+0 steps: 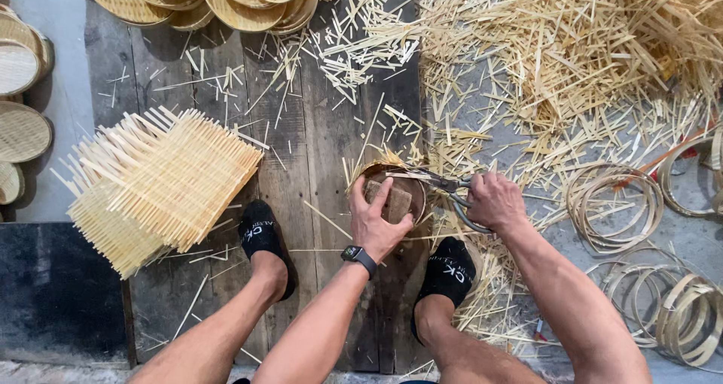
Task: The person sits on the floor and assembles round bamboo sieve bases. They trim the protruding ends of a woven bamboo mat with scissors, bend a thin bamboo rim ring around the mat edge, press the rim in place using a round wooden form and a wooden block, then stack the finished mat with others.
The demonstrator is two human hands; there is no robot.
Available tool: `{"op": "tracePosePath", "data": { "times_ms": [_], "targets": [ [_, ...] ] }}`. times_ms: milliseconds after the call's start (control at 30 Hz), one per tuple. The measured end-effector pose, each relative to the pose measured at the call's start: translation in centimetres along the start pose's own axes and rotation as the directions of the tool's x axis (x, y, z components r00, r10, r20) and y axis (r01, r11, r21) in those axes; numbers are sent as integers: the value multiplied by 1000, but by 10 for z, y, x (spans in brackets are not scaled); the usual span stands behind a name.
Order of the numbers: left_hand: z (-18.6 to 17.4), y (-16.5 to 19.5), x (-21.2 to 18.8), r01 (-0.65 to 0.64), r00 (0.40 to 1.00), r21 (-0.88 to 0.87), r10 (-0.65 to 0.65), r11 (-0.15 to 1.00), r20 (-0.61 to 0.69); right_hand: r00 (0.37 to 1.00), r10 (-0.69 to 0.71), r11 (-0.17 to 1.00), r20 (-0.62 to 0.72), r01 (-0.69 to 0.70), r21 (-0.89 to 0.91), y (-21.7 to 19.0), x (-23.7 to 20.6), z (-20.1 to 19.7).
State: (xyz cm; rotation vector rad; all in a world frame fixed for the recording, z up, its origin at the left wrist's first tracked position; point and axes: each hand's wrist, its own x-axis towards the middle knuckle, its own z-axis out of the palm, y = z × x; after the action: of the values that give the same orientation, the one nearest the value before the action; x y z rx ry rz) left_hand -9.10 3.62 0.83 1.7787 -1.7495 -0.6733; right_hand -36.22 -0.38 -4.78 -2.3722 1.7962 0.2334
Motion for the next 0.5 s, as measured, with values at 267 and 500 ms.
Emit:
{"op": "tracePosePath", "data": {
  "times_ms": [267,500],
  "targets": [
    [2,-9,3,-62,995,-16,63,998,74,985,26,999,172,-22,-28,-17,6,-7],
    [-9,-20,13,-134,961,-56,144,989,236,998,-3,999,70,0,44,-1,0,-5]
  ]
}}
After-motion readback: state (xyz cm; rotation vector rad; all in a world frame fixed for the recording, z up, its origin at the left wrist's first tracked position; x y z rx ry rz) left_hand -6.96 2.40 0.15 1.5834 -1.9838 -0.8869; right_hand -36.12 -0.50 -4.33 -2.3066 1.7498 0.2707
